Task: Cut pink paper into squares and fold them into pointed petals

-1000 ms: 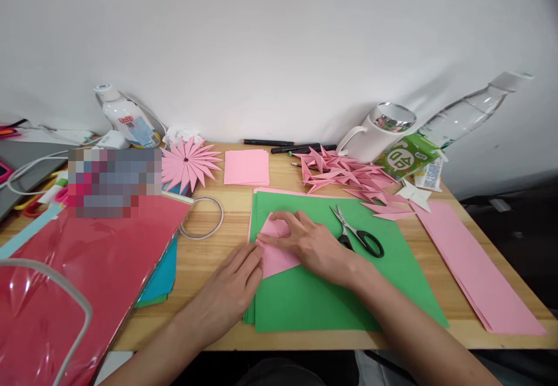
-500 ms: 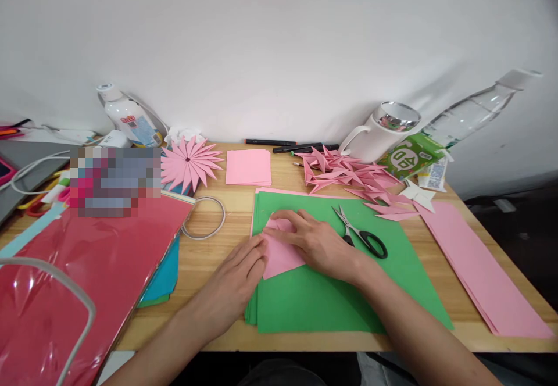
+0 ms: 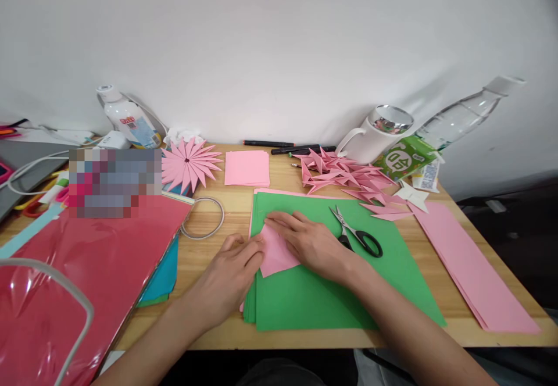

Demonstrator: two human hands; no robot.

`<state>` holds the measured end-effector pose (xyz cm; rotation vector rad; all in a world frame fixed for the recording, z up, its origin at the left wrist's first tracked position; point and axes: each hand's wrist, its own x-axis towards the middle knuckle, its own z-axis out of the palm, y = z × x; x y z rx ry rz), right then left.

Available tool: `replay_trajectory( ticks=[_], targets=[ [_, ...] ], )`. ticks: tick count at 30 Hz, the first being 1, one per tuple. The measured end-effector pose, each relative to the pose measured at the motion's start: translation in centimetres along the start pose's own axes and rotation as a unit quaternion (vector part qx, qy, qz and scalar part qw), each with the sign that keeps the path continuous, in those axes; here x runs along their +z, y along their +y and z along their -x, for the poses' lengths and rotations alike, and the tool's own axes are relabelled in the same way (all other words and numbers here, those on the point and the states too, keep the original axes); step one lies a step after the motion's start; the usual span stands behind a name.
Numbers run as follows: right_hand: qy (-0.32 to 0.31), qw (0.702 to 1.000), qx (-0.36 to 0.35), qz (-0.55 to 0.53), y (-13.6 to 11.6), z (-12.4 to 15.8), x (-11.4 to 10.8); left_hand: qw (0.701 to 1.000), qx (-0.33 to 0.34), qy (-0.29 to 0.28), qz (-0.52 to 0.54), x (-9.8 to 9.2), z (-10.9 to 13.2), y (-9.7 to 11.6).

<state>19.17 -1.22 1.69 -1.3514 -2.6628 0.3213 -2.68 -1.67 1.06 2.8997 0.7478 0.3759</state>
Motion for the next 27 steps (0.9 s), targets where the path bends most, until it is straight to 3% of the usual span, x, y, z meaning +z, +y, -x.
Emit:
replay_trajectory(
  ticks=[7, 11, 15, 19, 27],
  targets=[
    [0.02, 0.999, 0.005, -0.038, 0.4, -0.1, 0.4, 0.999, 0.046, -0.02, 0.02, -1.0, -0.9, -1.5],
    [0.038, 0.989, 0.018, -0.145, 0.9, 0.3, 0.0, 0.999, 0.033, 0.024, -0.01, -0.7, -1.7, -1.5],
    [0.017, 0.975, 0.05, -0.218, 1.2, 0.5, -0.9, 0.997, 0.002, 0.063, -0.036, -0.2, -2.4, -1.1],
    [-0.006, 0.972, 0.06, -0.227, 1.0, 0.5, -1.2, 0.996, -0.004, 0.085, -0.037, 0.1, -2.8, -0.8],
    [0.026, 0.978, 0.101, -0.18, 0.4, 0.2, 0.0, 0.995, -0.018, 0.097, -0.017, 0.7, -1.1, -1.2]
  ],
)
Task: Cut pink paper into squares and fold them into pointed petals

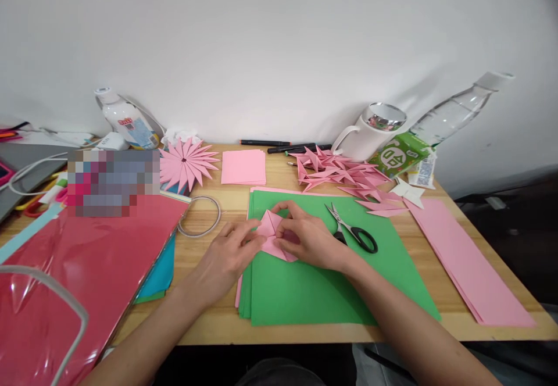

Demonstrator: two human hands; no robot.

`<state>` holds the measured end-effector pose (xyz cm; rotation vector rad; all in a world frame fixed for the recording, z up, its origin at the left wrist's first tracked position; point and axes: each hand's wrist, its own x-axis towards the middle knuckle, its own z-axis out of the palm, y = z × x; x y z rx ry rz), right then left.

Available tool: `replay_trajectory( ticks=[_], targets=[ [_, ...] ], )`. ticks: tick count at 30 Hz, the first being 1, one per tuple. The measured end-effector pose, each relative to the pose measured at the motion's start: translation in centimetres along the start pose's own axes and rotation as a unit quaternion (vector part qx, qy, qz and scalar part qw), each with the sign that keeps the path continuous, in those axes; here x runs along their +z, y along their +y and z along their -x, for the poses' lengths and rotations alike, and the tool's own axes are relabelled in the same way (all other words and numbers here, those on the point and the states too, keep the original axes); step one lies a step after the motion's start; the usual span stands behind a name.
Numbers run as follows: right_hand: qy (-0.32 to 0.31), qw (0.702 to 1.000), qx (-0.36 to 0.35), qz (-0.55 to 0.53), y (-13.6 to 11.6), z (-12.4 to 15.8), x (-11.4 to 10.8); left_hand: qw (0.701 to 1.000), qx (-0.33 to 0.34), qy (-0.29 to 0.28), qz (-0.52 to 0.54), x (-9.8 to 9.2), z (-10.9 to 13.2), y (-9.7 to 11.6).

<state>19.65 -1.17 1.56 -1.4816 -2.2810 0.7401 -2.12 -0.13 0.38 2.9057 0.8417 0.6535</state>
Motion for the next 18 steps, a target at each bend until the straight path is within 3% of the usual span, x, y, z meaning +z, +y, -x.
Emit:
replay_trajectory(
  ticks=[5, 10, 18],
  targets=[
    [0.007, 0.999, 0.027, -0.016, -0.2, -0.1, 0.1, 0.997, 0.055, -0.048, 0.025, -0.4, 1.1, -0.8],
    [0.018, 0.999, 0.027, -0.044, -0.2, -0.2, 0.0, 0.993, 0.102, -0.052, 0.019, -1.0, 0.9, -0.7],
    [-0.001, 0.999, 0.023, -0.038, -0.1, -0.1, 0.0, 0.995, 0.046, -0.085, 0.005, -1.1, 1.2, -0.9]
  ],
)
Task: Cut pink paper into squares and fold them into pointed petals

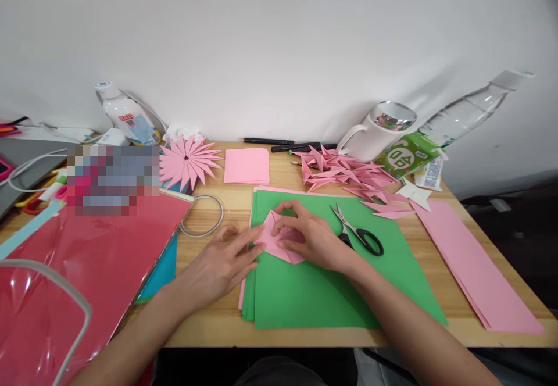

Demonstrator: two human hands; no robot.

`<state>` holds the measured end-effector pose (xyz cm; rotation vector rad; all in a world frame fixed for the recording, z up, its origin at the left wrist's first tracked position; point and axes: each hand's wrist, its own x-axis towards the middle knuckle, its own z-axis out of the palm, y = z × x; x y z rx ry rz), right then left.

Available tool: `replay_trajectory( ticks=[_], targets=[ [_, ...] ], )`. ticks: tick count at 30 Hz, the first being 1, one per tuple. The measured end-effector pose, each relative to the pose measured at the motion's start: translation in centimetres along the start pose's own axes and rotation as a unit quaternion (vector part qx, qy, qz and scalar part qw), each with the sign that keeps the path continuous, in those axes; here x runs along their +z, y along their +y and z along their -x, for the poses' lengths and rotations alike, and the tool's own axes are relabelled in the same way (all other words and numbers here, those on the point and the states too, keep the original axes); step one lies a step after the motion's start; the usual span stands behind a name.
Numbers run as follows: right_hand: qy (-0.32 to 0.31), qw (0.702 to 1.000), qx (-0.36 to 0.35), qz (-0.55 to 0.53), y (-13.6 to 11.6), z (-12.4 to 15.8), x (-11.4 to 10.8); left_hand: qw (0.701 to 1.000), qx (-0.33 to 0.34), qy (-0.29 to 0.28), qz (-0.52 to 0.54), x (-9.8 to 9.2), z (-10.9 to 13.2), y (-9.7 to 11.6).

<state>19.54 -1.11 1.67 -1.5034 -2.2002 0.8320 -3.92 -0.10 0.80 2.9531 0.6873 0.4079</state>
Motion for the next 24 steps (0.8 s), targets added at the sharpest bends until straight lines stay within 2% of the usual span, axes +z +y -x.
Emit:
replay_trajectory(
  ticks=[13, 18, 24],
  targets=[
    [-0.011, 1.0, 0.011, -0.009, 0.08, -0.11, -0.12, 0.999, 0.001, -0.022, -0.029, 0.25, 0.43, 0.25],
    [0.007, 1.0, 0.016, 0.007, -0.12, -0.1, 0.2, 0.999, 0.009, -0.034, -0.032, 0.56, 0.4, 0.42],
    [0.018, 0.999, 0.023, 0.017, -0.39, -0.15, 0.31, 0.999, 0.015, -0.023, -0.038, 0.61, 0.28, 0.54]
  ],
)
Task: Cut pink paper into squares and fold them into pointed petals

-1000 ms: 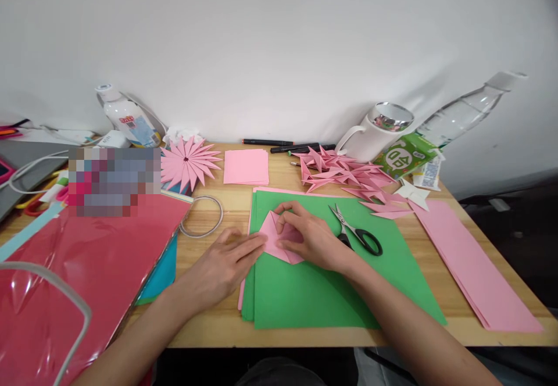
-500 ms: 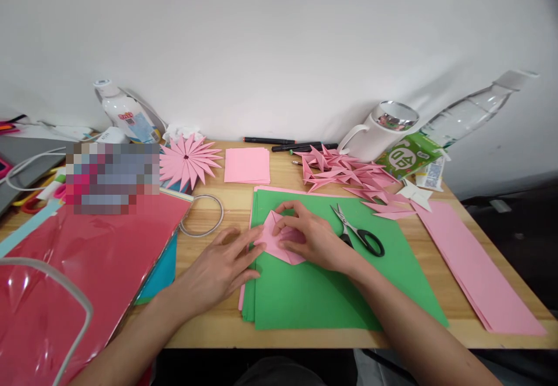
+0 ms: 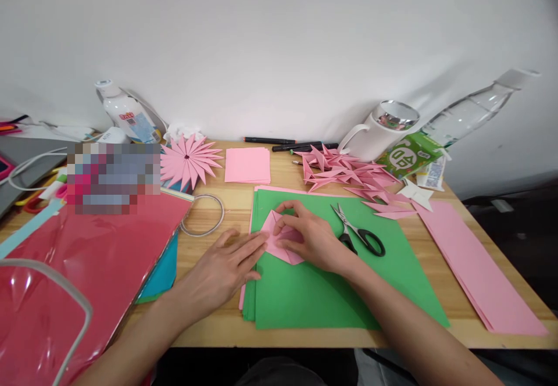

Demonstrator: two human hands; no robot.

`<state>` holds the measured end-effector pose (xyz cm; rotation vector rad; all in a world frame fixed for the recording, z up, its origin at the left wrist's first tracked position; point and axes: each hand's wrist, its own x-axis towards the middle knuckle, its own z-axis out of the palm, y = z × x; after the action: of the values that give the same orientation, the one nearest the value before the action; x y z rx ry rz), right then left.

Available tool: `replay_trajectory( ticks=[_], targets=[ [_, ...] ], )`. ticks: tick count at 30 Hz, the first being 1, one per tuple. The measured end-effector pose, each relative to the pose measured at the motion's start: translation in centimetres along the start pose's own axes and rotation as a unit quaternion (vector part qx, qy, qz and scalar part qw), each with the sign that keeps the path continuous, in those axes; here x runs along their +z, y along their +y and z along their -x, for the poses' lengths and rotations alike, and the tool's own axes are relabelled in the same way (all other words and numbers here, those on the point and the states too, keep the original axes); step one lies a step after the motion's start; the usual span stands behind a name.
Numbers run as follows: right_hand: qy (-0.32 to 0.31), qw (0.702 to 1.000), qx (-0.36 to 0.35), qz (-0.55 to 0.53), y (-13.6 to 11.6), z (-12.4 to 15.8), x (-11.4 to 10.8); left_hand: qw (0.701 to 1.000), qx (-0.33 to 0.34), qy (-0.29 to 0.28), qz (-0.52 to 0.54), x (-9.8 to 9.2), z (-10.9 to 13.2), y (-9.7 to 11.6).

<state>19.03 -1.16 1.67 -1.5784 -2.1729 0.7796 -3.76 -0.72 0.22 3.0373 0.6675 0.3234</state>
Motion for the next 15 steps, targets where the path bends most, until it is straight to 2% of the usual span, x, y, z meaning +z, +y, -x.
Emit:
replay_trajectory(
  ticks=[15],
  targets=[
    [0.004, 1.0, -0.001, -0.008, 0.1, 0.0, 0.1, 1.0, 0.005, -0.017, -0.025, -0.5, -0.4, 1.1]
  ],
)
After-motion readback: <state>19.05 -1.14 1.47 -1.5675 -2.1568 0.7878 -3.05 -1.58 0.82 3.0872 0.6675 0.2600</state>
